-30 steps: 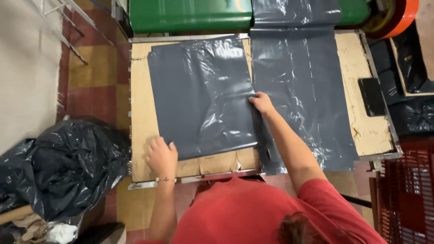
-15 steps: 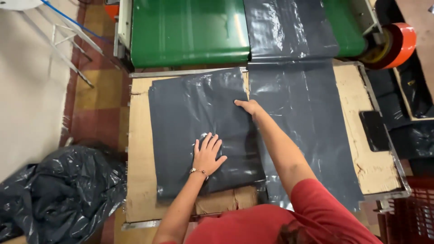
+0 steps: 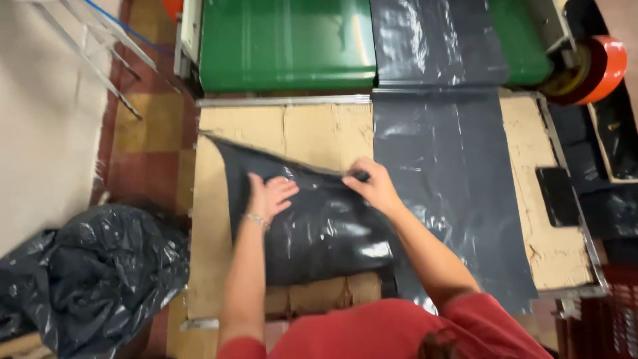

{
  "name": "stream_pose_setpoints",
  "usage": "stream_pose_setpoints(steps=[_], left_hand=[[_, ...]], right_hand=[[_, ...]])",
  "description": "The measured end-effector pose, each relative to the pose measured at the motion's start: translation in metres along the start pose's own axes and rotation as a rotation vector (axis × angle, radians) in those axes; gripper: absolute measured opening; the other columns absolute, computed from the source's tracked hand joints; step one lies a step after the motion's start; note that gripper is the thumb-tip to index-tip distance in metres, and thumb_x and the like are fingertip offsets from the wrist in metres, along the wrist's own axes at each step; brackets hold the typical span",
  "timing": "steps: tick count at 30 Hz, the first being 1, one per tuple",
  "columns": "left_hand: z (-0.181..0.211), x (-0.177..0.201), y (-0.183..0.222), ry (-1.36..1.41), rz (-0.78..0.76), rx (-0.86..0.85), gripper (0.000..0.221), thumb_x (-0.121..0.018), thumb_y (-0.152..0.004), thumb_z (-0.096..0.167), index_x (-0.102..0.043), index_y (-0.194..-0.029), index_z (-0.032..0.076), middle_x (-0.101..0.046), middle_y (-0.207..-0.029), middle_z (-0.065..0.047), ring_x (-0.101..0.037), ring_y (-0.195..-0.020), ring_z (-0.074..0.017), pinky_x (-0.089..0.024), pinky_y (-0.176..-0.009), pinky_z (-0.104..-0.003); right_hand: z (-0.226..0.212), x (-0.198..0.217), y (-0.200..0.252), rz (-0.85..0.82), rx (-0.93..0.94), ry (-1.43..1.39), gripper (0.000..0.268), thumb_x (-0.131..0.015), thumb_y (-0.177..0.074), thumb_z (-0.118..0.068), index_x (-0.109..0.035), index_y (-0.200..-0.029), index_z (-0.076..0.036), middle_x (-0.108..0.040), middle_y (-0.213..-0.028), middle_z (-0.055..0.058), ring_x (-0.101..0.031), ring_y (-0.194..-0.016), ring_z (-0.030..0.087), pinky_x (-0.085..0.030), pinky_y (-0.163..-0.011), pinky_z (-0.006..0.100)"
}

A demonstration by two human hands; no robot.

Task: Folding and organizing plastic bags from a conveyor belt and stacking them into a collection basket

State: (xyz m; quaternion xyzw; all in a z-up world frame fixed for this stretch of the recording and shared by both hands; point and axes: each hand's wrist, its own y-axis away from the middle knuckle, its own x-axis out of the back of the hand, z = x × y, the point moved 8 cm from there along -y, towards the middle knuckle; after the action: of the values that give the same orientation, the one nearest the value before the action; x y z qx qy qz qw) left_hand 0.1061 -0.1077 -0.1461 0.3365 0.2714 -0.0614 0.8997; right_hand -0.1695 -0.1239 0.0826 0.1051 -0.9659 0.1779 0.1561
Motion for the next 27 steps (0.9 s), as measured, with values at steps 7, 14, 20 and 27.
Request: stream_pose_setpoints(steps=[7, 14, 20, 27], left_hand=[[0.068, 0.172, 0.067, -1.811, 1.29, -0.945, 0.068, -0.069, -0.097, 0.047, -0.05, -0.159, 0.025, -0.043, -0.155, -0.029, -0.049, -0.137, -0.0396, -0.052, -0.081, -0.066], [0.013, 0.184, 0.054, -0.572, 0.71, -0.398, 0.044, -0.094, -0.075, 0.036, -0.075, -0.113, 0.024, -0.076, -0.099, 0.003, -0.074, -0.099, -0.0146, -0.06, -0.084, -0.035], [0.029, 0.068, 0.181, -1.383, 0.925, -0.707, 0.045, -0.082, -0.086, 0.035, -0.061, -0.123, 0.02, -0.071, -0.108, -0.002, -0.067, -0.109, -0.0253, -0.054, -0.093, -0.043], [-0.101, 0.003, 0.254, -2.269, 0.237, -1.302, 0.016, -0.066, -0.093, 0.031, -0.063, -0.108, 0.026, -0.062, -0.112, 0.004, -0.058, -0.114, -0.0187, -0.051, -0.076, -0.033]], right_hand=[[0.034, 0.024, 0.135, -0.026, 0.048, 0.226, 0.007, -0.082, -0.083, -0.016, -0.075, -0.082, -0.018, -0.071, -0.089, 0.004, -0.063, -0.094, 0.029, -0.045, -0.093, 0.037], [0.058, 0.003, 0.183, -0.052, 0.088, 0.524, 0.014, -0.081, -0.083, -0.01, -0.072, -0.09, -0.018, -0.067, -0.117, 0.005, -0.06, -0.121, 0.03, -0.043, -0.104, 0.042], [0.071, -0.002, 0.209, -0.265, -0.024, 0.861, 0.056, -0.078, -0.057, -0.001, -0.07, -0.108, -0.022, -0.06, -0.139, -0.002, -0.049, -0.139, 0.024, -0.042, -0.107, 0.044], [-0.015, -0.124, 0.221, -0.482, 0.343, 0.917, 0.058, -0.065, -0.084, -0.013, -0.056, -0.141, -0.005, -0.053, -0.152, 0.02, -0.043, -0.146, 0.039, -0.033, -0.119, 0.055]])
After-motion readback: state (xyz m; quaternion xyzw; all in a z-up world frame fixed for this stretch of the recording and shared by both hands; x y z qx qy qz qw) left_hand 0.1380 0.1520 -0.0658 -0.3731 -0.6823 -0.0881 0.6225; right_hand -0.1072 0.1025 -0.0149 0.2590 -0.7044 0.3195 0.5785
